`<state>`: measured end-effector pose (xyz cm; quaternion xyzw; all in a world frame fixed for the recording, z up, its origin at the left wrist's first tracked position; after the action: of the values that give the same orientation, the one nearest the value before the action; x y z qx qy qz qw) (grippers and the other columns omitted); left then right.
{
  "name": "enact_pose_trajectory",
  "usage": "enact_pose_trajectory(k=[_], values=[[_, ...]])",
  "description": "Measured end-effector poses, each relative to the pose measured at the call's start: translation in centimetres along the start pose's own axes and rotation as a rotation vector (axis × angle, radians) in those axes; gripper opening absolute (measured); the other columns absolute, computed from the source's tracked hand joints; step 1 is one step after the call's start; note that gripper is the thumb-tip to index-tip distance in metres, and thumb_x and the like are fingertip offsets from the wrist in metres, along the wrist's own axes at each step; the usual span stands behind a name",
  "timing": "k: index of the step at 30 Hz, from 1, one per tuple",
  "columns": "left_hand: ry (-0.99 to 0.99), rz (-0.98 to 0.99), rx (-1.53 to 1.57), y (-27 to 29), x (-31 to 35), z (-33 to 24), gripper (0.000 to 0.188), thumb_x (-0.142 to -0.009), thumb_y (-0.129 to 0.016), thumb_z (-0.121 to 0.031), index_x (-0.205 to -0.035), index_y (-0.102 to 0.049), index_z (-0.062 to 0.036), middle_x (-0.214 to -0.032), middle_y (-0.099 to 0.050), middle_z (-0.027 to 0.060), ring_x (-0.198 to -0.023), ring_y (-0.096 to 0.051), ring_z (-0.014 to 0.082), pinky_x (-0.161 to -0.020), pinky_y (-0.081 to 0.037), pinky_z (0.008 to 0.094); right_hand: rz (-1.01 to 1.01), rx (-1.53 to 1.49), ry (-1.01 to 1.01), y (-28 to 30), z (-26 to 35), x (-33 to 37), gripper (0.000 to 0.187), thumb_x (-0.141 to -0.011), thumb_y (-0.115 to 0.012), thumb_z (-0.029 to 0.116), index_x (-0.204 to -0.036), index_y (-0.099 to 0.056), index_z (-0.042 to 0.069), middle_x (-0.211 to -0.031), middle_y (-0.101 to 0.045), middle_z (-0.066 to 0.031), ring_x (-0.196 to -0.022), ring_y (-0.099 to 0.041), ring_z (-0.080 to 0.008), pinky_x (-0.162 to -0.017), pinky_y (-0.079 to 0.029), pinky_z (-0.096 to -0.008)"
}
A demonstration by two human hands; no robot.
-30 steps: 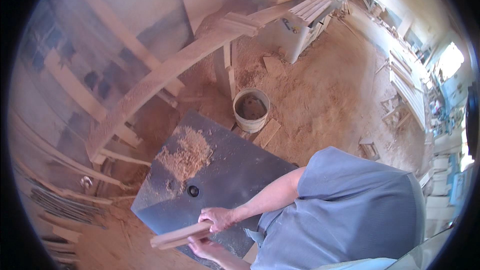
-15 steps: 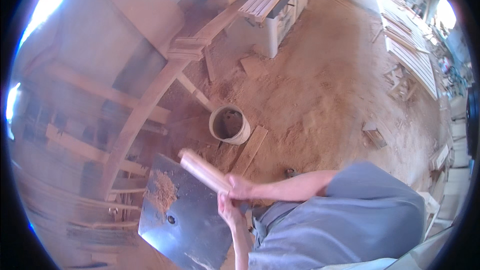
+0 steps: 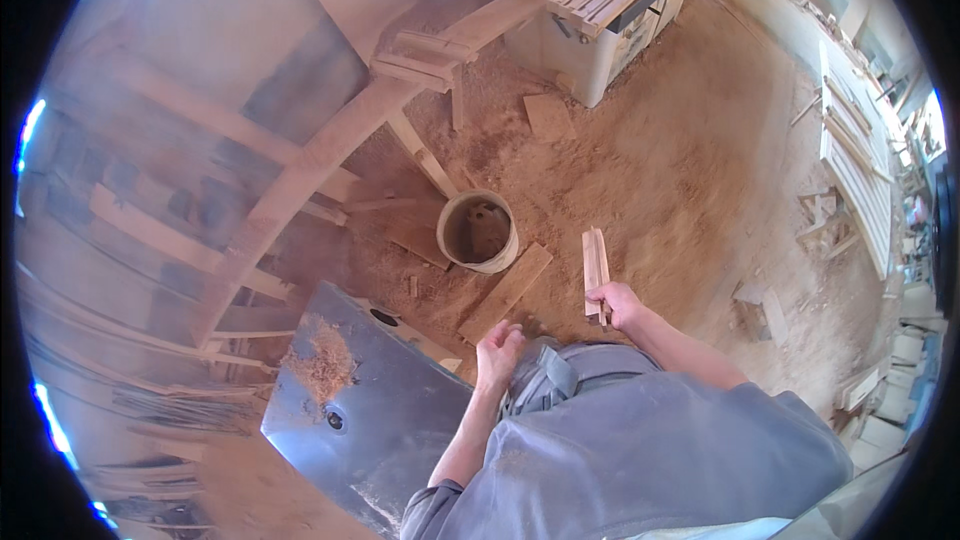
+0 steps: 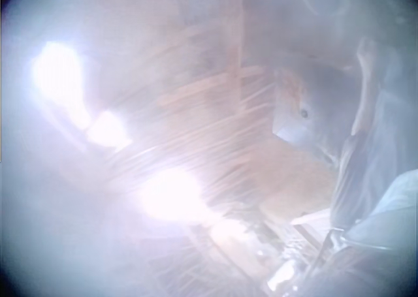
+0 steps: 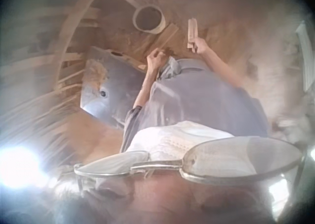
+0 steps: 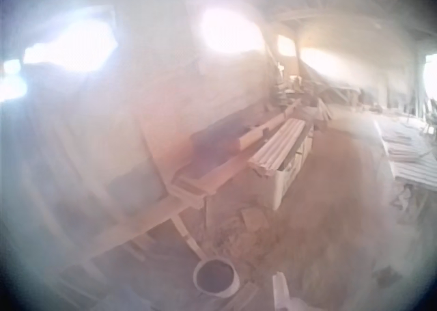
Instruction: The person shapes the edges of wood pieces by feeding them into a router table and then places them on a stack.
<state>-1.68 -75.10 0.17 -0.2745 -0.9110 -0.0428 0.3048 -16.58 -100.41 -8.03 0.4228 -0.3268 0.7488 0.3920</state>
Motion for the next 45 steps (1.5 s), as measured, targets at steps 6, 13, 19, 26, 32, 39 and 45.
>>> enact_pose_trajectory(k=[6, 13, 19, 26, 32, 39, 45], values=[[-0.105, -0.098, 0.042, 4.5, -4.9, -3.7, 0.050, -0.100, -0.064, -0.012, -0.144, -0.049, 0.0082, -0.120, -0.071, 0.0109, -0.096, -0.068, 0.0143, -0.083, -0.054, 0.0270, 0.010, -0.153, -0.024, 0.2, 5.9, -3.3, 0.026, -0.089, -0.066, 0.006, -0.112, -0.060, -0.002, -0.082, -0.065, -0.0137, -0.070, -0.067, -0.0330, -0.058, -0.057, -0.0539], [-0.116, -0.318, 0.166, 13.1, -7.7, -4.3, 0.036, -0.096, -0.069, -0.010, -0.126, -0.062, 0.0072, -0.105, -0.072, 0.0080, -0.090, -0.068, 0.0144, -0.077, -0.055, 0.0275, 0.138, -0.115, 0.398, -7.0, 30.3, -3.9, 0.023, -0.085, -0.062, 0.000, -0.106, -0.058, -0.008, -0.078, -0.063, -0.0161, -0.067, -0.067, -0.0317, -0.056, -0.057, -0.0472], [-0.064, -0.531, 0.270, 12.7, -7.5, -4.1, 0.022, -0.095, -0.068, -0.010, -0.111, -0.066, 0.0049, -0.095, -0.069, 0.0057, -0.082, -0.067, 0.0140, -0.071, -0.053, 0.0255, 0.075, -0.261, 0.642, -8.0, 60.3, -10.7, 0.053, -0.091, -0.057, 0.005, -0.137, -0.039, -0.014, -0.106, -0.061, -0.0282, -0.083, -0.068, -0.0406, -0.065, -0.062, -0.0500], [0.142, -0.703, 0.203, 3.5, -8.6, -6.9, 0.040, -0.097, -0.069, -0.014, -0.126, -0.061, 0.0110, -0.107, -0.071, 0.0108, -0.092, -0.069, 0.0167, -0.082, -0.055, 0.0312, 0.046, -0.546, 0.749, -13.2, 71.1, -19.2, 0.024, -0.103, -0.054, 0.024, -0.117, -0.058, 0.005, -0.093, -0.065, -0.0138, -0.075, -0.066, -0.0259, -0.057, -0.054, -0.0342], [0.247, -0.656, 0.082, -5.4, -10.3, -9.6, 0.054, -0.098, -0.068, -0.016, -0.139, -0.051, 0.0138, -0.120, -0.071, 0.0160, -0.105, -0.068, 0.0202, -0.089, -0.054, 0.0315, 0.226, 0.780, 0.769, -35.1, 57.8, -25.2, 0.049, -0.087, -0.071, 0.033, -0.126, -0.063, 0.005, -0.112, -0.066, -0.0132, -0.103, -0.065, -0.0275, -0.089, -0.055, -0.0391], [0.255, -0.795, 0.117, -8.1, -8.1, -10.5, 0.043, -0.098, -0.069, -0.015, -0.132, -0.061, 0.0103, -0.116, -0.072, 0.0137, -0.096, -0.064, 0.0138, -0.086, -0.051, 0.0288, 0.023, 1.297, 0.952, -46.5, 57.0, -25.3, 0.057, -0.078, -0.076, 0.018, -0.128, -0.058, -0.004, -0.119, -0.066, -0.0183, -0.107, -0.067, -0.0279, -0.091, -0.056, -0.0407], [0.083, -0.690, 0.147, -5.9, -9.0, -7.4, 0.046, -0.098, -0.069, -0.014, -0.135, -0.058, 0.0098, -0.120, -0.070, 0.0110, -0.104, -0.065, 0.0149, -0.092, -0.052, 0.0297, 0.678, 0.556, 0.398, -41.6, 52.7, -19.5, 0.054, -0.076, -0.070, 0.003, -0.127, -0.055, -0.006, -0.110, -0.067, -0.0193, -0.091, -0.070, -0.0251, -0.078, -0.061, -0.0362]])
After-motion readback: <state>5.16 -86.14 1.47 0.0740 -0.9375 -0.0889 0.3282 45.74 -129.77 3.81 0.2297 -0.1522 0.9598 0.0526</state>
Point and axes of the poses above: each hand's wrist, its own x-axis away from the middle knuckle, its own y-axis out of the back of the hand, z = x × y, the point moved 8 cm from there along -x, towards the middle knuckle
